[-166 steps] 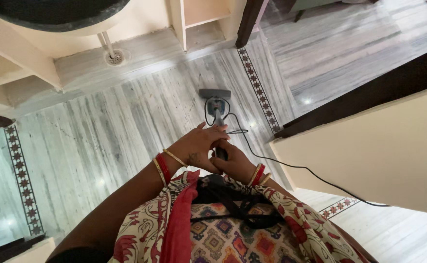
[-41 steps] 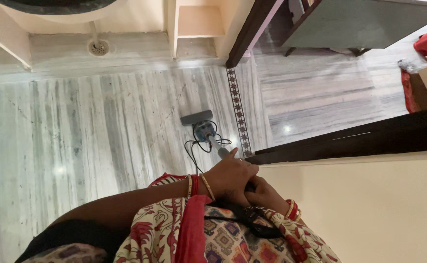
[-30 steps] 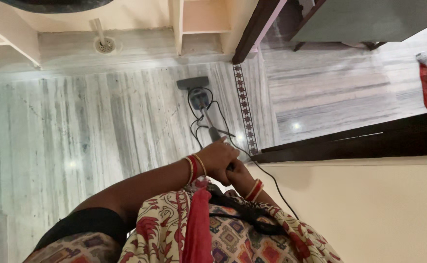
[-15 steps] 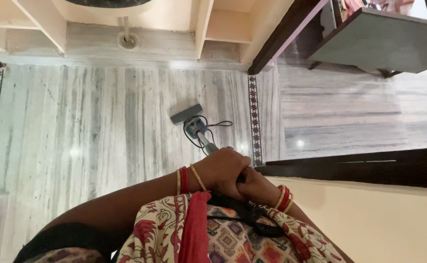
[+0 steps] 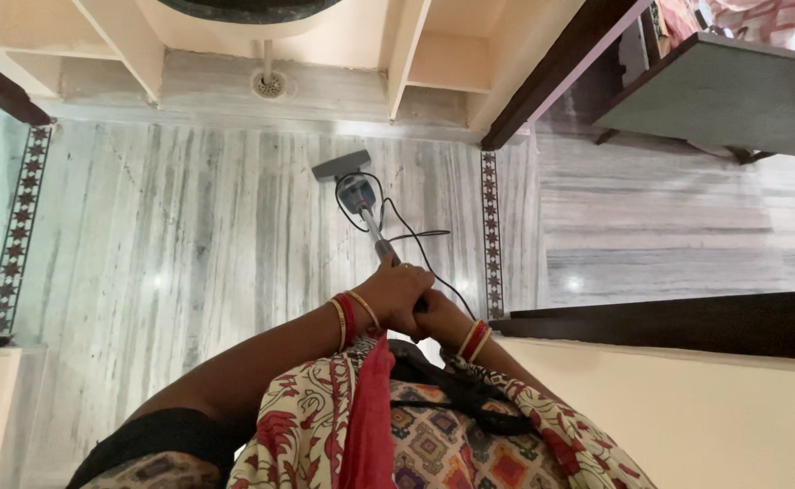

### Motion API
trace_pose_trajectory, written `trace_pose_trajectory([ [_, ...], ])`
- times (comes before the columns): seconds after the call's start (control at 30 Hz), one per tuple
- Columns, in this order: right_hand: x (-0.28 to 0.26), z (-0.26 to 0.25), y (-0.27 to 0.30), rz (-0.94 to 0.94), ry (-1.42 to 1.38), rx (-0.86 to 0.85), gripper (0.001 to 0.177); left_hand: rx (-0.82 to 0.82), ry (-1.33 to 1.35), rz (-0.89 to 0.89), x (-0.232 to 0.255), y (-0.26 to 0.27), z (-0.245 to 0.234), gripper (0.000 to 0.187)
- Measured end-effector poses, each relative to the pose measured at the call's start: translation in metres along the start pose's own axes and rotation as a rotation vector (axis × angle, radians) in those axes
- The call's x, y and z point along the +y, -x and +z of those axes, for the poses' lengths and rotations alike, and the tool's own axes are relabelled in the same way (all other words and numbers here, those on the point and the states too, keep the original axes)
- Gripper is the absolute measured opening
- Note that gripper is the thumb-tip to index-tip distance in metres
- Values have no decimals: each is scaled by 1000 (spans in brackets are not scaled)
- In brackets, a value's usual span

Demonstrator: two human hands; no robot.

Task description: The person vacuums a marble floor in a bathroom using a corded stick vacuum. They move the vacuum head back and forth across the floor, navigating around a sink and a small cabinet.

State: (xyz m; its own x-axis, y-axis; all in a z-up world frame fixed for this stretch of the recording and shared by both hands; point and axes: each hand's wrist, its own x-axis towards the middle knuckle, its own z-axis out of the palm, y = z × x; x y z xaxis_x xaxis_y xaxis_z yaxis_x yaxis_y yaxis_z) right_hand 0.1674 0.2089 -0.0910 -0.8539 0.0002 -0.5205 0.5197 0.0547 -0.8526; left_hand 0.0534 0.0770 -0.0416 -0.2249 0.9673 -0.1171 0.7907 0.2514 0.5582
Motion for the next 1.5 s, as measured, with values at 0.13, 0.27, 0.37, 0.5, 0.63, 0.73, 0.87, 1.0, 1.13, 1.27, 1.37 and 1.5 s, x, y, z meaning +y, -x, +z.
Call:
trace_pose_trajectory([
  [0.13,-5,29,2,-121,119,2,51,-89,15,-55,1,20,-3,69],
  [0.27,-40,22,38,47,156,-53,53,-38,148,-47,26,39,-39,67],
  [0.37,-67,15,54,76,297,-41,51,-52,219,-49,47,49,-69,65],
  [0.5,-82,18,65,-19,237,-141,53,53,262,102,59,65,-88,64],
  [0.63,-90,29,59,-9,171,-99,55,26,226,35,52,65,-91,66],
  [0.73,-91,32,51,24,64,-74,57,-17,218,2,40,59,-86,70],
  [0.87,-67,30,39,-8,65,-64,53,45,173,-21,22,57,-57,73],
  [1.0,-25,25,13,-19,118,-59,44,296,201,-34,-1,63,-9,70],
  [1.13,-2,40,-7,-232,159,-16,46,363,60,-46,-15,61,14,73],
  [1.27,-18,39,1,-94,129,12,51,292,168,2,-11,63,-9,69],
  [1.37,-33,25,24,-159,160,-74,47,158,279,-51,7,73,-30,64],
  [1.5,-37,30,35,-209,37,-236,48,135,356,26,23,82,-45,61],
])
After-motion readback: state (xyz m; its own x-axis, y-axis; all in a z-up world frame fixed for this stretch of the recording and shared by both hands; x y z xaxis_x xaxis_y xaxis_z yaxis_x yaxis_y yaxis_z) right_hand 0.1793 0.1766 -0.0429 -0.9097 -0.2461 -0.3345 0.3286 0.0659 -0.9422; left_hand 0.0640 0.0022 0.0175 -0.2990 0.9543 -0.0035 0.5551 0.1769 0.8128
